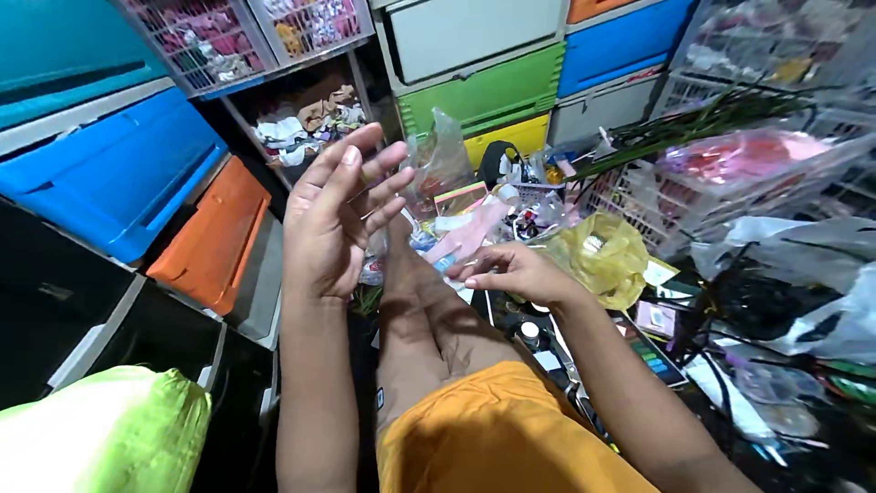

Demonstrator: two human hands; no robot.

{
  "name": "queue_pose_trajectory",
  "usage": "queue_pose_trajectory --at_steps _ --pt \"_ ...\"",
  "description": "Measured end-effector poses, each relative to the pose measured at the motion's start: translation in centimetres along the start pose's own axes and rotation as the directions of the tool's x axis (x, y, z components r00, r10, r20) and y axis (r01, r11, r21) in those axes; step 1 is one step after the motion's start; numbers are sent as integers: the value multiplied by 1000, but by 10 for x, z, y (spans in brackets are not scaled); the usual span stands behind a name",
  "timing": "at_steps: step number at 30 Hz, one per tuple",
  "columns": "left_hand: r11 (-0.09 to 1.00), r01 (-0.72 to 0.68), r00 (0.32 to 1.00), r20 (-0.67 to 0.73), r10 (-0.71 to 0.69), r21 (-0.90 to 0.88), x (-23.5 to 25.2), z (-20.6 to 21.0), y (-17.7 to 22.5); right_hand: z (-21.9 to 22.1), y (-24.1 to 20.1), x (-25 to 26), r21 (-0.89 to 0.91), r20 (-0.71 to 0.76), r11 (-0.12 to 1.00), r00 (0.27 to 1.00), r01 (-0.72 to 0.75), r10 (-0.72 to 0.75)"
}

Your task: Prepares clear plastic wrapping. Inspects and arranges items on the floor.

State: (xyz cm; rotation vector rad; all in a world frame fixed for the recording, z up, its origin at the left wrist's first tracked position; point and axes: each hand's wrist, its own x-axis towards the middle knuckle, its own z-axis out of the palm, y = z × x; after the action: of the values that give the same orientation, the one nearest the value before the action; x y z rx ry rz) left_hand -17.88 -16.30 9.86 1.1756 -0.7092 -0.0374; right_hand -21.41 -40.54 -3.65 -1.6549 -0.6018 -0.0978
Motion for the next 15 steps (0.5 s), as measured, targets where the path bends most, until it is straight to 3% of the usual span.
queue_pose_trajectory --at_steps 2,5,15 --pt "997 0 999 -43 3 71 2 -3 4 2 -1 -10 192 75 978 995 -81 67" --pt "995 3 994 -105 7 101 9 -10 7 4 -5 -19 382 167 917 984 -116 55" --pt "962 272 923 -285 -259 6 29 -35 -38 9 4 14 248 -33 938 966 -242 258"
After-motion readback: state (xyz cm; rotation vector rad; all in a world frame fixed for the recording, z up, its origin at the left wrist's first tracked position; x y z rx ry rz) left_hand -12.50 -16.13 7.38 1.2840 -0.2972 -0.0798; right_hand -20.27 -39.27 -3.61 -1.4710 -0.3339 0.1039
